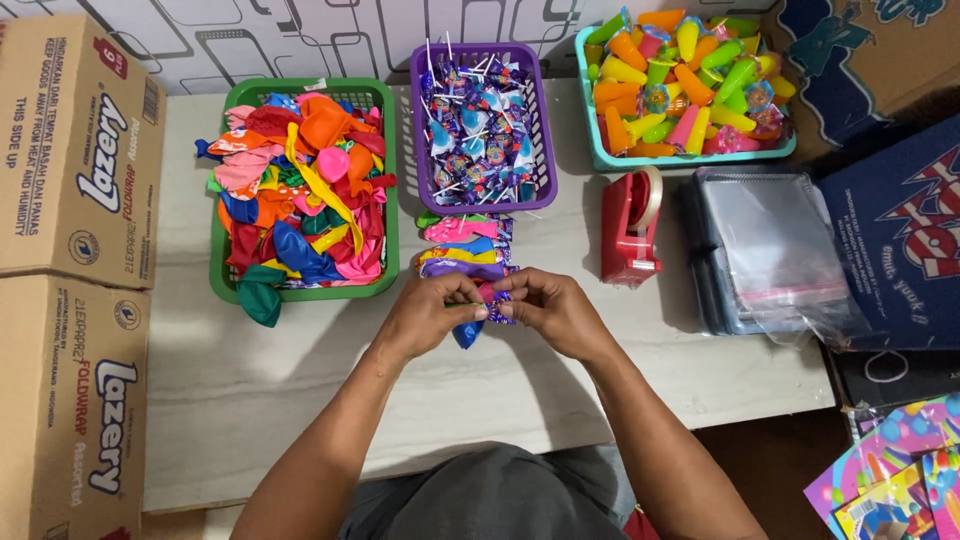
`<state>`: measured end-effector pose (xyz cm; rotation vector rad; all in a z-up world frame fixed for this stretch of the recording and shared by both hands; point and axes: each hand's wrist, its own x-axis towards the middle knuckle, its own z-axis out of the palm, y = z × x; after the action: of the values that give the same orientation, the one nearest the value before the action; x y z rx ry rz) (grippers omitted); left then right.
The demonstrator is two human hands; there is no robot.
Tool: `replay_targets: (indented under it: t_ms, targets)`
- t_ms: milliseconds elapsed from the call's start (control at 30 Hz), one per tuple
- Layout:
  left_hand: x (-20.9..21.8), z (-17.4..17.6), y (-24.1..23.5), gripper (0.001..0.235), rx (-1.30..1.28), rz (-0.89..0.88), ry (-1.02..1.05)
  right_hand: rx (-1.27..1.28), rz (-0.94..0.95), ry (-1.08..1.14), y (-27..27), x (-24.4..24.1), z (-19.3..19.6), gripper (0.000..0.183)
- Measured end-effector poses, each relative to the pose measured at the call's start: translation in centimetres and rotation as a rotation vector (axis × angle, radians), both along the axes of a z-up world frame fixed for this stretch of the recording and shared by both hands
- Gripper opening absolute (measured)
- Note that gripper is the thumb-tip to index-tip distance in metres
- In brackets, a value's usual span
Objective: Assembling small gift bundles by grouping colorful balloons and attaching them to plastic sticks with cups.
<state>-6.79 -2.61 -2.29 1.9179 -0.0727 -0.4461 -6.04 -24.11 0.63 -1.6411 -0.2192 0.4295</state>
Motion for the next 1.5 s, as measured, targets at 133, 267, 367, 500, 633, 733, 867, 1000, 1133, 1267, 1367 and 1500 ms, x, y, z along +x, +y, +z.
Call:
replay_targets:
  t_ms: [133, 267, 367, 500, 633, 733, 867, 1000, 1133, 1267, 1367, 1500]
  targets:
    - [0.1, -0.1, -0.3, 0.019, -0.027, -0.008, 0.030, -0.005, -0.013, -0.035, -0.3, 0.4, -2.0, 0.036]
    - [0.0, -2.0, -0.4, 0.021, -0.121, 0.036, 0.049, 0.035, -0.041, -0.038, 0.1, 0.7, -5.0, 0.028]
    - [0.5, -4.3, -0.7, 0.021, -0.281, 0.151, 0.057, 0.078, -0.095, -0.023, 0.1, 0.8, -5.4, 0.018]
    - [1.2, -6.0, -1.0, 0.022, -0.334, 0.272, 0.015, 0.146, -0.071, 0.001, 1.2, 0.5, -3.7, 0.046]
    - [1.5, -5.2, -1.5, 0.020, -0.303, 0.251, 0.006, 0.125, -0.085, 0.014, 1.5, 0.5, -4.9, 0.048]
    - [1.7, -4.2, -0.8, 0.024, -0.345, 0.256, 0.030, 0.138, -0.160, 0.002, 1.8, 0.5, -4.8, 0.040]
    - [0.9, -2.3, 0.6, 0.038, -0.344, 0.119, 0.036, 0.224, -0.294, -0.001, 1.6, 0.8, -3.0, 0.034]
    - [0.0, -2.2, 1.6, 0.032, -0.232, -0.051, 0.085, 0.209, -0.349, -0.017, 0.8, 1.3, -3.4, 0.031]
    - [0.5, -1.3, 2.9, 0.015, -0.065, 0.063, 0.016, 0.145, -0.335, -0.014, 0.8, 1.3, -2.5, 0.029]
    - [0.7, 1.4, 2.1, 0.018, 0.180, 0.053, -0.179, 0.158, -0.325, 0.027, 1.6, 1.0, -2.3, 0.030]
    - [0.5, 2.5, 0.2, 0.028, 0.154, 0.006, -0.233, 0.156, -0.321, 0.055, 2.2, 0.7, -3.0, 0.032]
    - [0.8, 1.2, -1.2, 0.020, -0.007, 0.056, -0.154, 0.131, -0.254, 0.032, 2.2, 0.3, -2.8, 0.036]
